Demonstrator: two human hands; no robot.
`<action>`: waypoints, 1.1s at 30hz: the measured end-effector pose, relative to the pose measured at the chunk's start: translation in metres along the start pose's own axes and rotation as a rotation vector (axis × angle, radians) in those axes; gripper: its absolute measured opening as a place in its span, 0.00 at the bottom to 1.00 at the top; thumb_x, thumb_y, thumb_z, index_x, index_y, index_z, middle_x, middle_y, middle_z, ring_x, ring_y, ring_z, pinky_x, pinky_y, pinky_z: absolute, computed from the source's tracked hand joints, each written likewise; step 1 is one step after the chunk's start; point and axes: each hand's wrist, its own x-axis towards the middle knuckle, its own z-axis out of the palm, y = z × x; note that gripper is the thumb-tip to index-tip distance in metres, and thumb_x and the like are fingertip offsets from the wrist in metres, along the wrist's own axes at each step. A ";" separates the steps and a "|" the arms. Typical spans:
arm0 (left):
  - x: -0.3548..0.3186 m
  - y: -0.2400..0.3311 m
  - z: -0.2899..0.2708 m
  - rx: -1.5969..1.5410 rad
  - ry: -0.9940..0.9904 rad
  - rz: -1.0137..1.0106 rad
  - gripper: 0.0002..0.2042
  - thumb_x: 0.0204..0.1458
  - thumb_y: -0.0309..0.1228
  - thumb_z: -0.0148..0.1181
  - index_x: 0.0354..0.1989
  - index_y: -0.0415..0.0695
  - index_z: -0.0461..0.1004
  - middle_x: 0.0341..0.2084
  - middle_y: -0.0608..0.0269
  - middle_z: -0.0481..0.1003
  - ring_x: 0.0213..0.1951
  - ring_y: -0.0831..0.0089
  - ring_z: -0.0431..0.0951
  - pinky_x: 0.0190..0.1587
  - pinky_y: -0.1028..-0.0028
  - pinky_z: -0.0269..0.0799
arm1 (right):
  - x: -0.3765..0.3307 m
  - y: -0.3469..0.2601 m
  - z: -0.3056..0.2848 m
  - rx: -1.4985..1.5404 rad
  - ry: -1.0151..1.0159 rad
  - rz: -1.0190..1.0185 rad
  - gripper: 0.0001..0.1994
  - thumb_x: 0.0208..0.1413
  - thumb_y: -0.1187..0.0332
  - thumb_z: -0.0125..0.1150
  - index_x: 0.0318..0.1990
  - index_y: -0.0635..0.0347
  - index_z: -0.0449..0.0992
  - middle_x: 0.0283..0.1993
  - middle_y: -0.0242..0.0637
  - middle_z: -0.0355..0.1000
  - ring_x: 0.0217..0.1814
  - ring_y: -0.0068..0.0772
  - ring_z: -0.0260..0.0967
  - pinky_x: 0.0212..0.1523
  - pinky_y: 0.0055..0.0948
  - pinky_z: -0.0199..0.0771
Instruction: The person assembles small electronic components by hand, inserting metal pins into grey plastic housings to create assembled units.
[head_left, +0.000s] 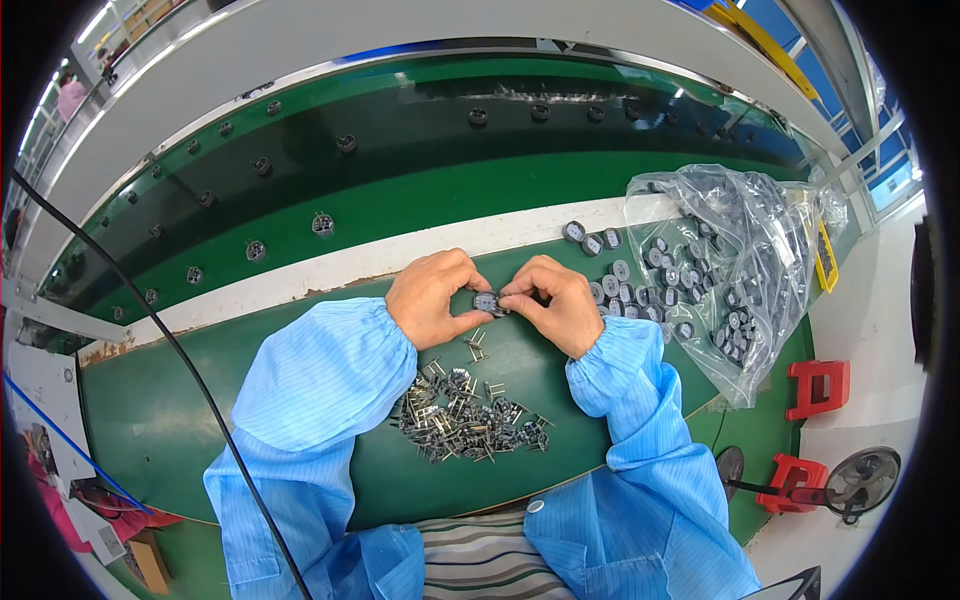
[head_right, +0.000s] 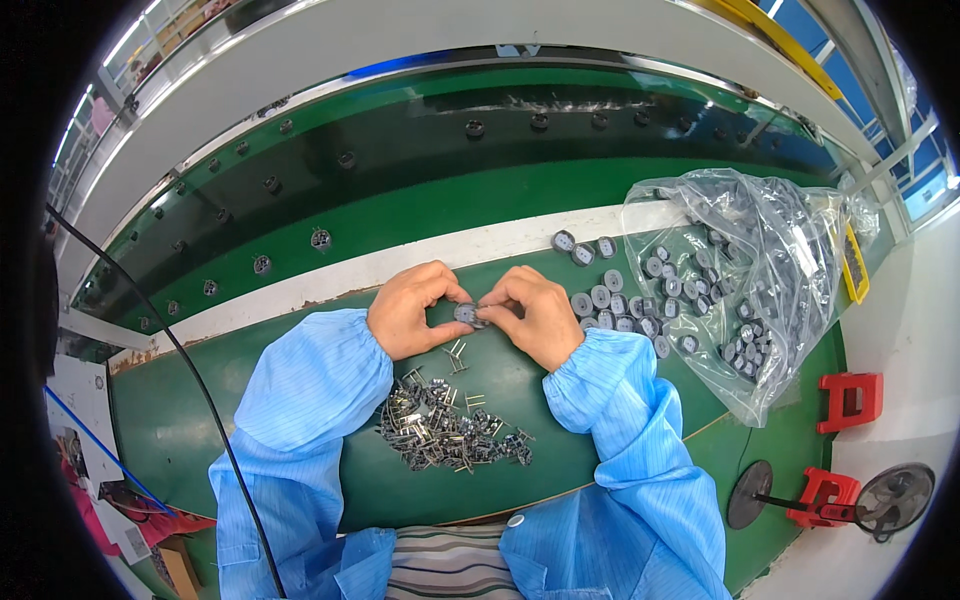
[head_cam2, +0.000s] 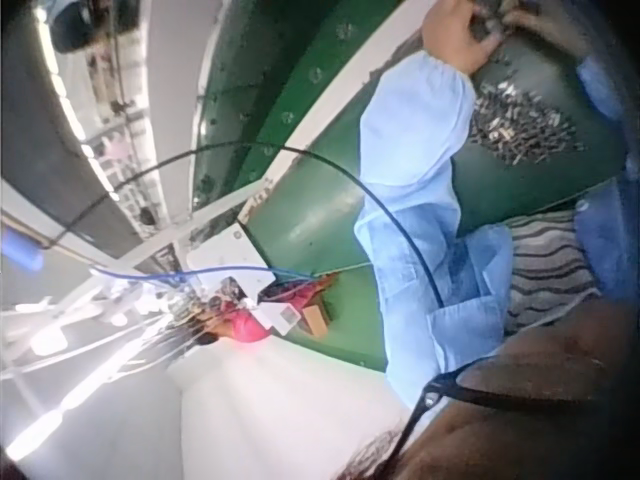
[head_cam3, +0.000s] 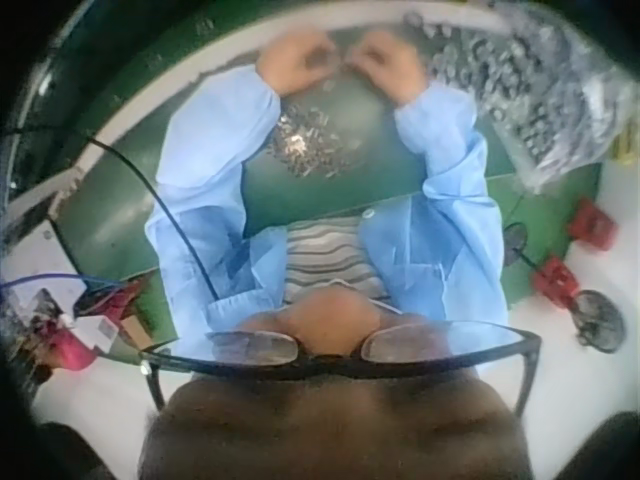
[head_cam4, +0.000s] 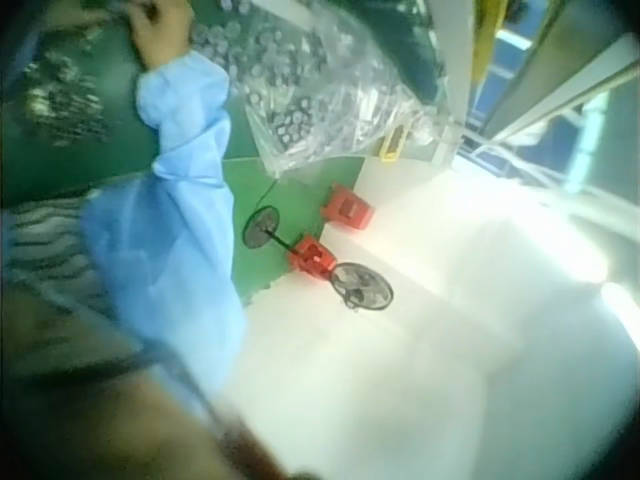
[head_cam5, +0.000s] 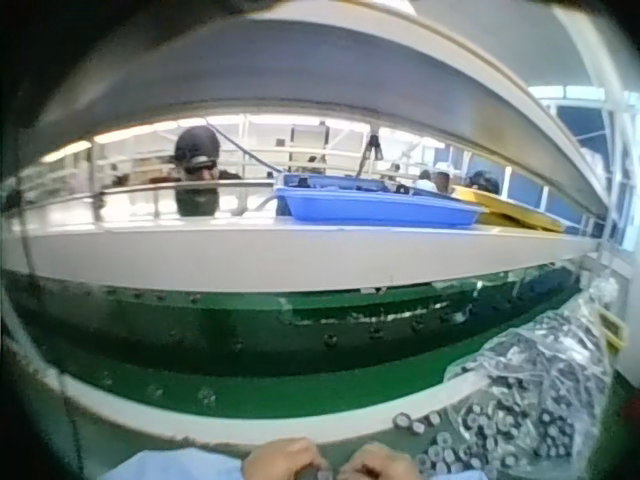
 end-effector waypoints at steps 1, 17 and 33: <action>0.000 0.001 -0.001 0.004 -0.027 -0.041 0.16 0.42 0.35 0.79 0.37 0.46 0.80 0.36 0.60 0.75 0.42 0.57 0.79 0.43 0.60 0.74 | 0.004 -0.008 0.003 0.073 0.007 0.041 0.07 0.51 0.79 0.73 0.36 0.64 0.82 0.36 0.36 0.75 0.38 0.33 0.73 0.36 0.30 0.73; -0.003 -0.002 0.004 0.050 -0.031 -0.035 0.17 0.43 0.36 0.79 0.38 0.45 0.79 0.37 0.62 0.76 0.42 0.58 0.79 0.45 0.60 0.73 | 0.010 -0.015 0.016 -0.017 0.060 -0.030 0.07 0.50 0.78 0.71 0.32 0.64 0.76 0.35 0.41 0.72 0.41 0.45 0.72 0.38 0.40 0.73; 0.008 -0.032 -0.032 -0.069 0.199 -0.160 0.13 0.44 0.28 0.76 0.39 0.44 0.83 0.32 0.65 0.74 0.31 0.72 0.72 0.35 0.72 0.72 | 0.011 0.012 -0.017 -0.928 0.463 -0.092 0.21 0.52 0.77 0.67 0.55 0.61 0.74 0.61 0.45 0.70 0.63 0.54 0.66 0.56 0.49 0.72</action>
